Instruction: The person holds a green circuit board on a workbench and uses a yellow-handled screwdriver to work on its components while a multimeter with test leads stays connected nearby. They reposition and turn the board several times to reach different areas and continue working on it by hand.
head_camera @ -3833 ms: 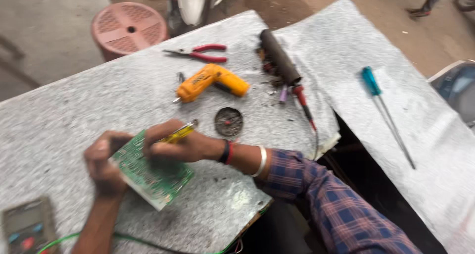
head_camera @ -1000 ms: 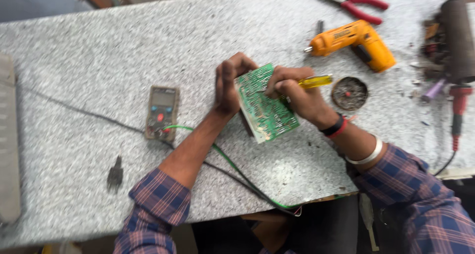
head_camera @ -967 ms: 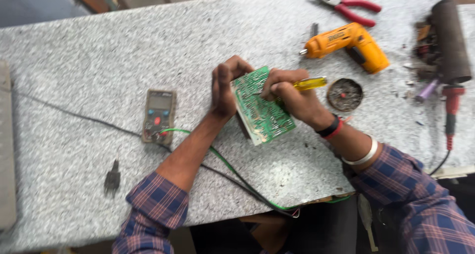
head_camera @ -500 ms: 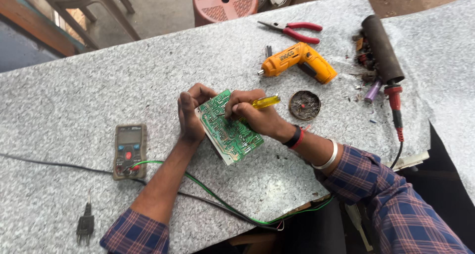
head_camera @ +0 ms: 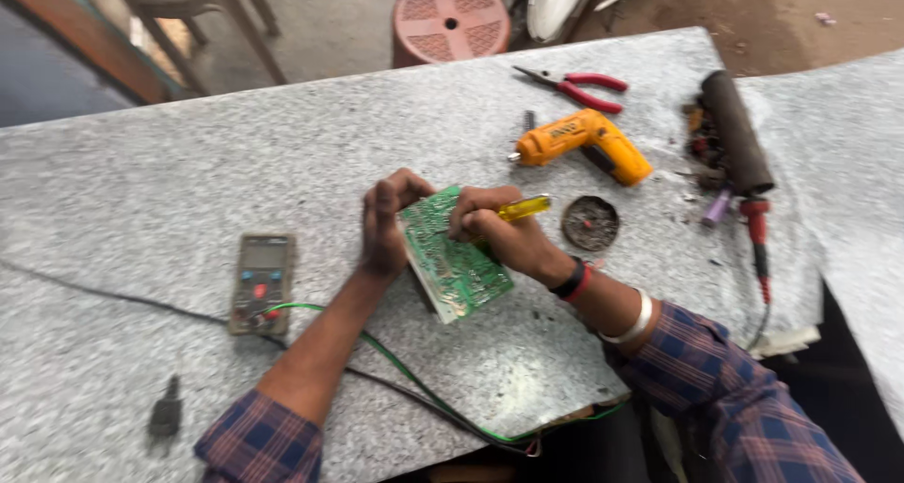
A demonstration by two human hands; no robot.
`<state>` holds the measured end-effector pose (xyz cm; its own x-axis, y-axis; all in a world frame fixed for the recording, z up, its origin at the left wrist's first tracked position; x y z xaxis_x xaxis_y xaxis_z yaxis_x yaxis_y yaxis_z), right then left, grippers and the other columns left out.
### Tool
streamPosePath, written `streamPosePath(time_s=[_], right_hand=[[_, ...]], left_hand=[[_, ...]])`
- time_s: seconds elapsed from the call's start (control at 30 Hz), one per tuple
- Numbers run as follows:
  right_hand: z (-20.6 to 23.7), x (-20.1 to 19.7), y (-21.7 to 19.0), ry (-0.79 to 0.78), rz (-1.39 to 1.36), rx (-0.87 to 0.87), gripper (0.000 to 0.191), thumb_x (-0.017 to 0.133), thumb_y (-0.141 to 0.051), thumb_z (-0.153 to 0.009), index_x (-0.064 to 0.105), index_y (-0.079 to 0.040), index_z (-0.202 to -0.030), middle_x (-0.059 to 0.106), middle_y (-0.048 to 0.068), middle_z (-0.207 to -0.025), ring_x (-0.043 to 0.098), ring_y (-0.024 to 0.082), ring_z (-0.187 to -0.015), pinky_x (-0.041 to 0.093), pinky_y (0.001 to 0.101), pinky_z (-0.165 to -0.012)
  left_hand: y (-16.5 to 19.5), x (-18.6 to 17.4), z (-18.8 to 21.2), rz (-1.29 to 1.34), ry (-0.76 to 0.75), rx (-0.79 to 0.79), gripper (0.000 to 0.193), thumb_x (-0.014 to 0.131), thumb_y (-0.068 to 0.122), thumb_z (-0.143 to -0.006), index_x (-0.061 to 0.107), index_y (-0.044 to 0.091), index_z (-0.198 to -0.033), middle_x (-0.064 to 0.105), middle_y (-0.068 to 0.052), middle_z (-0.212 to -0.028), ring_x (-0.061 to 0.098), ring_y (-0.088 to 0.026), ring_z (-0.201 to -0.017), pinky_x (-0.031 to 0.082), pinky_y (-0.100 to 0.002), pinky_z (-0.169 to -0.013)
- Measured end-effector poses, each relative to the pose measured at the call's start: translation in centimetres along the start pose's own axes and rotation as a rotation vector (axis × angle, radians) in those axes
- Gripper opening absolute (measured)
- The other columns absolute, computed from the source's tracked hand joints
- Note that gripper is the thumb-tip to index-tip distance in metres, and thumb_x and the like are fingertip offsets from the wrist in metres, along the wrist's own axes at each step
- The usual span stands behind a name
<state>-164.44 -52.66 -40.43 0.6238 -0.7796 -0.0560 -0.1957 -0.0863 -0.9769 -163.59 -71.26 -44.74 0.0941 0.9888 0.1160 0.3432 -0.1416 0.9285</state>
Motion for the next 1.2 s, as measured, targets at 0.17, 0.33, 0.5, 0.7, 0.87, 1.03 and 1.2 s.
streamPosePath(time_s=[0.17,0.33,0.5,0.7,0.87,1.03,1.2], right_hand=[[-1.0,-0.5,-0.5,0.007,0.047,0.001,0.022,0.048,-0.006,-0.087,0.067,0.003,-0.082,0.066,0.005,-0.076,0.057,0.01,-0.071,0.048,0.0275,-0.067],[-1.9,-0.5,-0.8,0.007,0.071,-0.011,0.023,0.048,-0.007,-0.086,0.068,0.004,-0.081,0.066,0.005,-0.074,0.057,0.01,-0.068,0.048,0.0275,-0.064],[-1.8,-0.8,-1.2,0.0,0.071,0.016,0.023,0.048,-0.007,-0.086,0.067,0.004,-0.081,0.066,0.005,-0.075,0.058,0.01,-0.07,0.048,0.0272,-0.065],[-1.5,-1.7,-1.5,-0.022,0.104,-0.006,0.022,0.048,-0.007,-0.087,0.066,0.003,-0.082,0.065,0.005,-0.078,0.057,0.011,-0.072,0.047,0.0275,-0.067],[-1.6,-0.2,-1.5,-0.009,0.1,0.027,0.022,0.048,-0.007,-0.086,0.067,0.003,-0.082,0.066,0.005,-0.077,0.058,0.011,-0.072,0.048,0.0276,-0.068],[-2.3,-0.6,-2.2,-0.014,0.148,-0.028,0.022,0.048,-0.007,-0.086,0.067,0.003,-0.08,0.065,0.005,-0.075,0.057,0.011,-0.071,0.047,0.0282,-0.067],[-2.4,-0.9,-2.2,-0.015,0.147,-0.005,0.021,0.048,-0.007,-0.085,0.066,0.004,-0.081,0.066,0.006,-0.077,0.057,0.012,-0.072,0.047,0.0288,-0.067]], left_hand=[[0.5,-0.1,-0.8,0.065,-0.018,-0.055,0.086,0.027,0.076,-0.102,0.062,-0.002,-0.095,0.067,-0.008,-0.081,0.063,-0.011,-0.074,0.048,-0.027,-0.068],[1.1,-0.4,-1.5,0.038,-0.023,-0.065,0.085,0.027,0.075,-0.102,0.062,-0.002,-0.094,0.067,-0.007,-0.077,0.062,-0.009,-0.07,0.047,-0.025,-0.064],[1.2,-0.1,-1.8,0.046,-0.024,-0.054,0.085,0.027,0.075,-0.103,0.062,-0.003,-0.094,0.067,-0.007,-0.078,0.061,-0.009,-0.072,0.047,-0.025,-0.066],[0.9,0.5,-2.0,0.033,-0.021,-0.043,0.085,0.027,0.075,-0.103,0.062,-0.002,-0.094,0.066,-0.006,-0.076,0.06,-0.009,-0.07,0.046,-0.025,-0.063],[1.4,-0.5,-1.2,0.055,-0.02,-0.045,0.084,0.03,0.074,-0.104,0.061,-0.003,-0.093,0.065,-0.006,-0.078,0.059,-0.009,-0.071,0.046,-0.026,-0.065],[1.7,-0.4,-1.9,0.06,-0.033,-0.047,0.085,0.029,0.075,-0.102,0.061,-0.003,-0.095,0.066,-0.006,-0.08,0.061,-0.009,-0.074,0.048,-0.026,-0.066],[1.6,-0.3,-2.4,0.062,-0.034,-0.058,0.085,0.029,0.075,-0.103,0.062,-0.003,-0.094,0.065,-0.006,-0.079,0.059,-0.009,-0.072,0.046,-0.025,-0.065]])
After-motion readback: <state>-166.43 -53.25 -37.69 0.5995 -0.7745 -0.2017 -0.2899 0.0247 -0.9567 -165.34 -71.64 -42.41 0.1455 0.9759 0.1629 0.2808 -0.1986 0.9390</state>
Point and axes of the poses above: each hand's wrist, its own z-axis away from the middle knuckle, its own x-axis out of the palm, y = z × x, the point moved 3 cm from there along -z, towards the middle knuckle
